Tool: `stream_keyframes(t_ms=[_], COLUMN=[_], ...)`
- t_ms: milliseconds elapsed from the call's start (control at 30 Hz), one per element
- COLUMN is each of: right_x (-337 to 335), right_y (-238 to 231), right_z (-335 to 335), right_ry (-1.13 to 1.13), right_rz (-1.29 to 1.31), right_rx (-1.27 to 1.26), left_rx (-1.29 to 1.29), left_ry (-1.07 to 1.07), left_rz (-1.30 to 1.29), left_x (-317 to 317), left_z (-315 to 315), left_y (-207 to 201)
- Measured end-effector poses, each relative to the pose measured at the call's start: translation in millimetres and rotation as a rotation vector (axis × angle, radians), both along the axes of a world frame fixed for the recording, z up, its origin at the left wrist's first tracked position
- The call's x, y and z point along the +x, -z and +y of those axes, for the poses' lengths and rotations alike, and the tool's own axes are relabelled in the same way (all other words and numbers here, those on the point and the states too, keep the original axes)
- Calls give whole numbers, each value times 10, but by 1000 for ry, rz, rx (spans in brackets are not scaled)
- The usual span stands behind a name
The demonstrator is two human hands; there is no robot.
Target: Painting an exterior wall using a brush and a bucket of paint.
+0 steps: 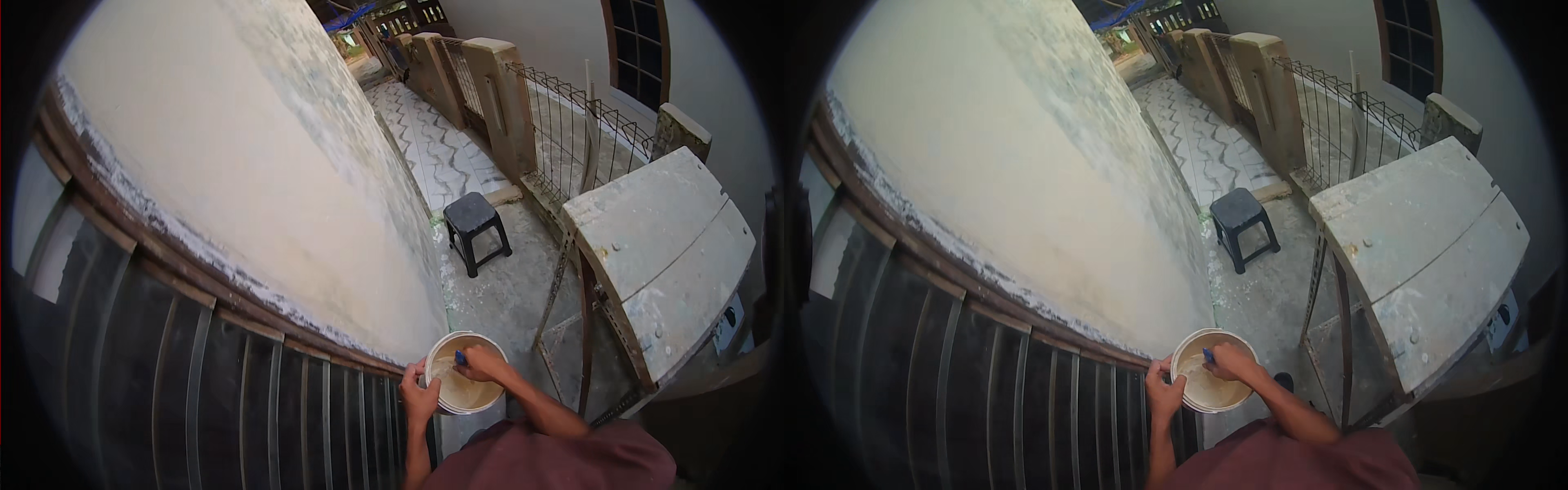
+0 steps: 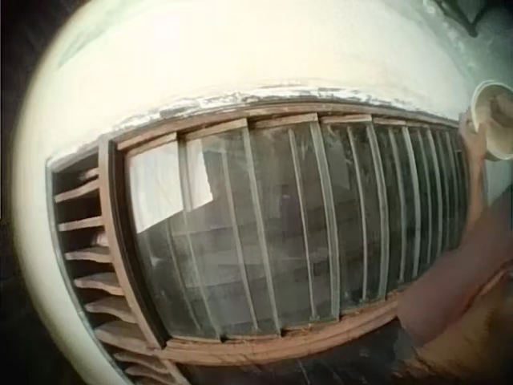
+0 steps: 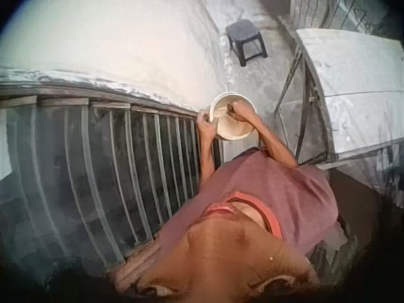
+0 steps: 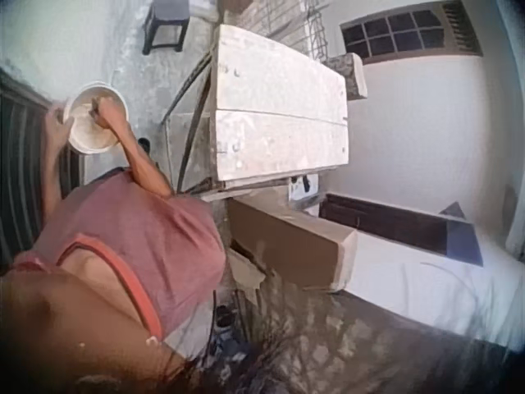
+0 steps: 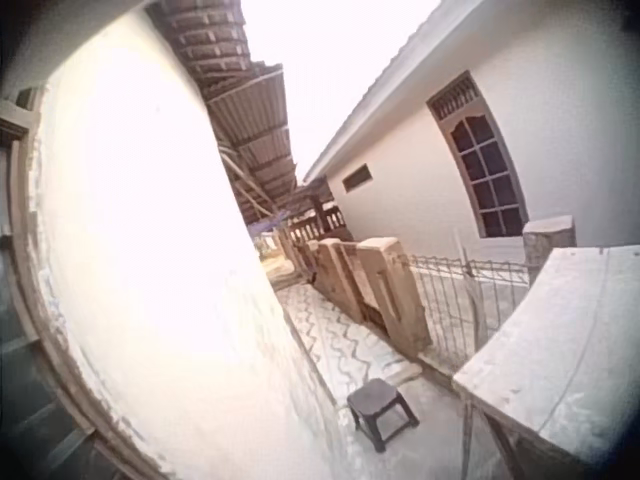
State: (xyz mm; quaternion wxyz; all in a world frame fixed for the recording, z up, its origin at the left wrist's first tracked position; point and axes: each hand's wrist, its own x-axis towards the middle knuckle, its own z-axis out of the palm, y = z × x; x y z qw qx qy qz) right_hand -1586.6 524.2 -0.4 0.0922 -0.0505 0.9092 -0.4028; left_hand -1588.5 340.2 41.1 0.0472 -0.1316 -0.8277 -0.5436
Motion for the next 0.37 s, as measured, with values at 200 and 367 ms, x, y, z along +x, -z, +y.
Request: stream_keyframes(t_ms=[200, 367], right_x=[-569, -859], right_y=[54, -120], right_z=[404, 670], right_ry=[201, 241], right_rz=[142, -63], right_rx=[29, 95], left_rx=[35, 43], left_ry=[81, 127], left_rz=[47, 3], left_x=[-697, -1136], left_z=[551, 837], left_y=[-83, -55])
